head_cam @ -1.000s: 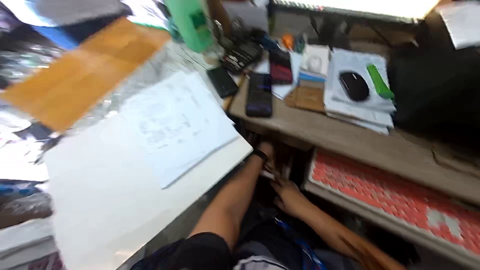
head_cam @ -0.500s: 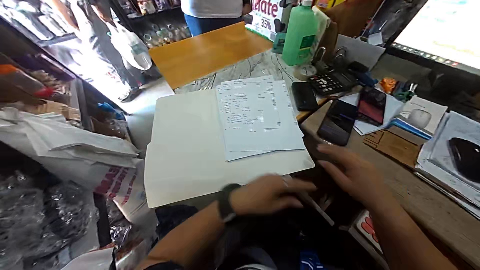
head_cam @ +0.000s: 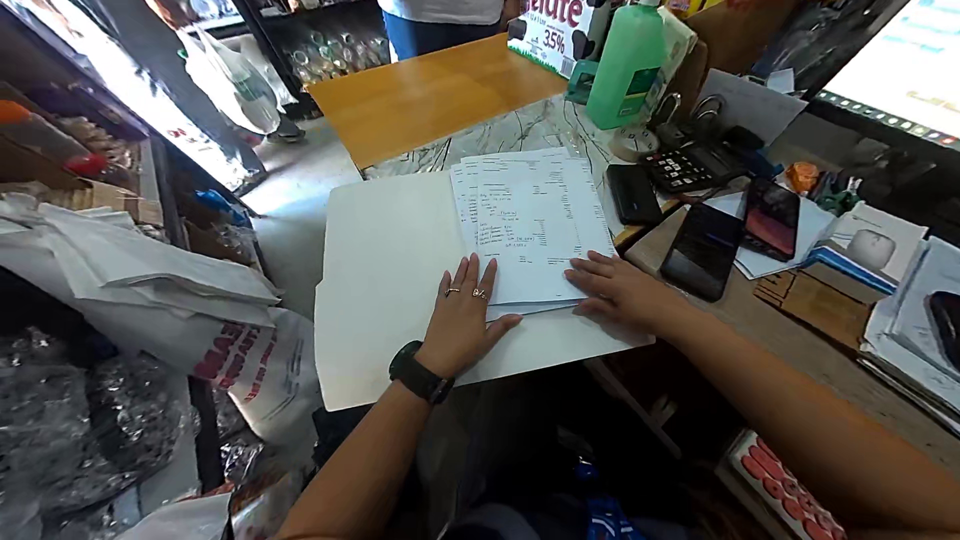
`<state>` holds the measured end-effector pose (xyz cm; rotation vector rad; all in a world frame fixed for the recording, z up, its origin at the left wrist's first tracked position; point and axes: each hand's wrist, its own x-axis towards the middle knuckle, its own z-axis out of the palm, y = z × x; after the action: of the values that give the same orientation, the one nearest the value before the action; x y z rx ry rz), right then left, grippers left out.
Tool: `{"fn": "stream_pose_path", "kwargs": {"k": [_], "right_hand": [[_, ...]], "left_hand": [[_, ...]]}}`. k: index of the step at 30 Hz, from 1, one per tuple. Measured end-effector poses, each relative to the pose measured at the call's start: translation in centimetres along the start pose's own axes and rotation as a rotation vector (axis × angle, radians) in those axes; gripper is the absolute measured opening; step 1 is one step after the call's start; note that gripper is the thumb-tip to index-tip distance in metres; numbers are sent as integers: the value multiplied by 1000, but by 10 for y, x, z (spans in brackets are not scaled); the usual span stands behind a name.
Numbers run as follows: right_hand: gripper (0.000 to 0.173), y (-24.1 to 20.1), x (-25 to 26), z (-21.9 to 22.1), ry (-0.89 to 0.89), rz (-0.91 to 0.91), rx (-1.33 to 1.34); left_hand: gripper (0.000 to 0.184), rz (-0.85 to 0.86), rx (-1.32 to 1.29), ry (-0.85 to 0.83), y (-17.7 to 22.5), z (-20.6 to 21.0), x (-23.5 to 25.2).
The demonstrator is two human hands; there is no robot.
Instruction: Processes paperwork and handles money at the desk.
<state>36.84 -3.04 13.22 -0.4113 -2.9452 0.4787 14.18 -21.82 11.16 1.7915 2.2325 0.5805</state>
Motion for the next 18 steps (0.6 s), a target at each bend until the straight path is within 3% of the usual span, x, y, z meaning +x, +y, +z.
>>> {"fn": "stream_pose_path", "kwargs": {"k": [3,7,9,12,14,18], "right_hand": [[31,-13,2,-8,72,9,-8],[24,-20,1,-6,488,133,-27],[25,-18,-1,-9,678,241,-4],[26,-13,-5,-15,879,318,37],[28,-6,-7,-16,975,278,52],[26,-2,-8,-15,1056,139,0]], "left_hand": [[90,15,-25,54,-2,3,-1],[91,86,-110,263,7,9,-6],[83,100,-137,287,13,9,-9],[55,105,-128,183,18,5,-11],[42,132,-108,157,17,3,-11],[35,156,-103,191,18,2,-13]]}}
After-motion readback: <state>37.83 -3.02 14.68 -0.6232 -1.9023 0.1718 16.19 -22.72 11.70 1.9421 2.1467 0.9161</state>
